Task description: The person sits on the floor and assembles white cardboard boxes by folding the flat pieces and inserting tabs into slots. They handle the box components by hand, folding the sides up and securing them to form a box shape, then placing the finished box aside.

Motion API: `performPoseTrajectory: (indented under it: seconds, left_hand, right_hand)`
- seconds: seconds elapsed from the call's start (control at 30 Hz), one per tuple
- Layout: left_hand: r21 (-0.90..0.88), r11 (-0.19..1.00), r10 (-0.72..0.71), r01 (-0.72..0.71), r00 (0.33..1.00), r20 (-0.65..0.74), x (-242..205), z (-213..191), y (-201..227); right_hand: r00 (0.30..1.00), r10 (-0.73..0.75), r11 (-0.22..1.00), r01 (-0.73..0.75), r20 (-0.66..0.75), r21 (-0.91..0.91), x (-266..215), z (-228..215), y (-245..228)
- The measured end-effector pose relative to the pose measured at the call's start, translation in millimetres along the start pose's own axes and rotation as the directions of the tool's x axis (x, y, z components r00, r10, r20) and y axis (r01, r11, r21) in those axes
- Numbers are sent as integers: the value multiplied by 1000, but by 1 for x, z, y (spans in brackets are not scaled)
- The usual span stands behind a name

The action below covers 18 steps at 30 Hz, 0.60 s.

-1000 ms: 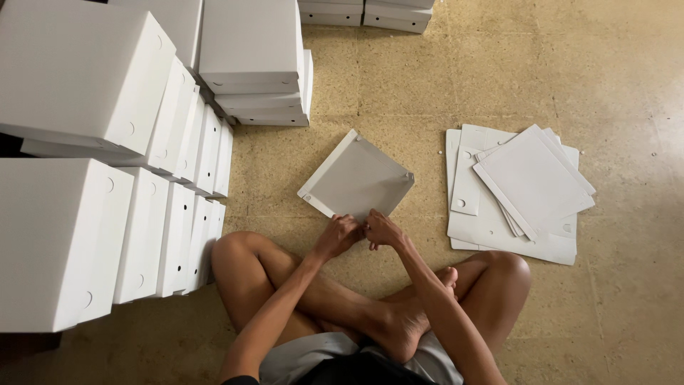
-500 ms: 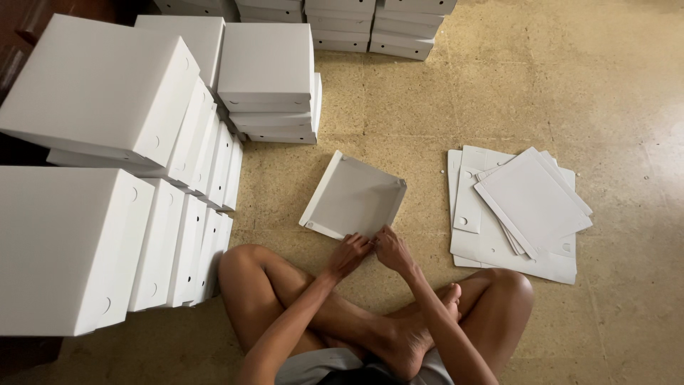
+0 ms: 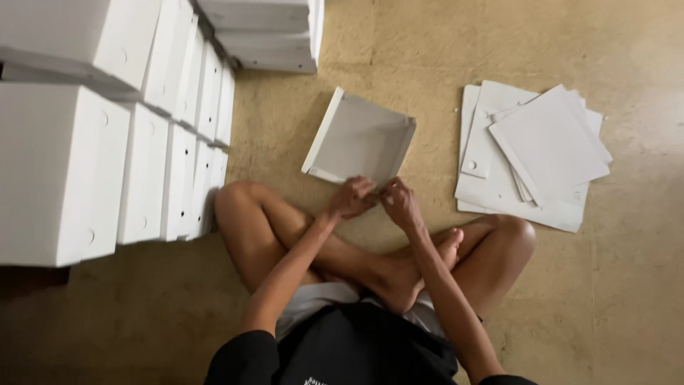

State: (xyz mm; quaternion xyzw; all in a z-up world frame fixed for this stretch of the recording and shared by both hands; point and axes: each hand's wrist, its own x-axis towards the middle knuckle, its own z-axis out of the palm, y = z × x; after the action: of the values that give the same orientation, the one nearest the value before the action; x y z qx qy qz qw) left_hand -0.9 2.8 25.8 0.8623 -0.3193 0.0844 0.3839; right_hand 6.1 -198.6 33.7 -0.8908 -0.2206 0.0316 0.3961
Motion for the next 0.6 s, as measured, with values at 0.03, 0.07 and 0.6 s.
performPoseTrajectory:
  seconds: [0.03,0.07,0.6]
  left_hand:
    - [-5,1000,-21,21,1000,2,-7,-9,6]
    - [-58,992,-126,115,961,-245,-7,-23,7]
    - [-331,659,-704,676,708,44,-46,-88,-37]
  right_hand:
    - [1000,5,1000,-5,19,8,-10,0,1]
    - [997,64,976,-55,38,-210,-10,0,3]
    - [997,-75,920,61,-22,-388,45,94,-82]
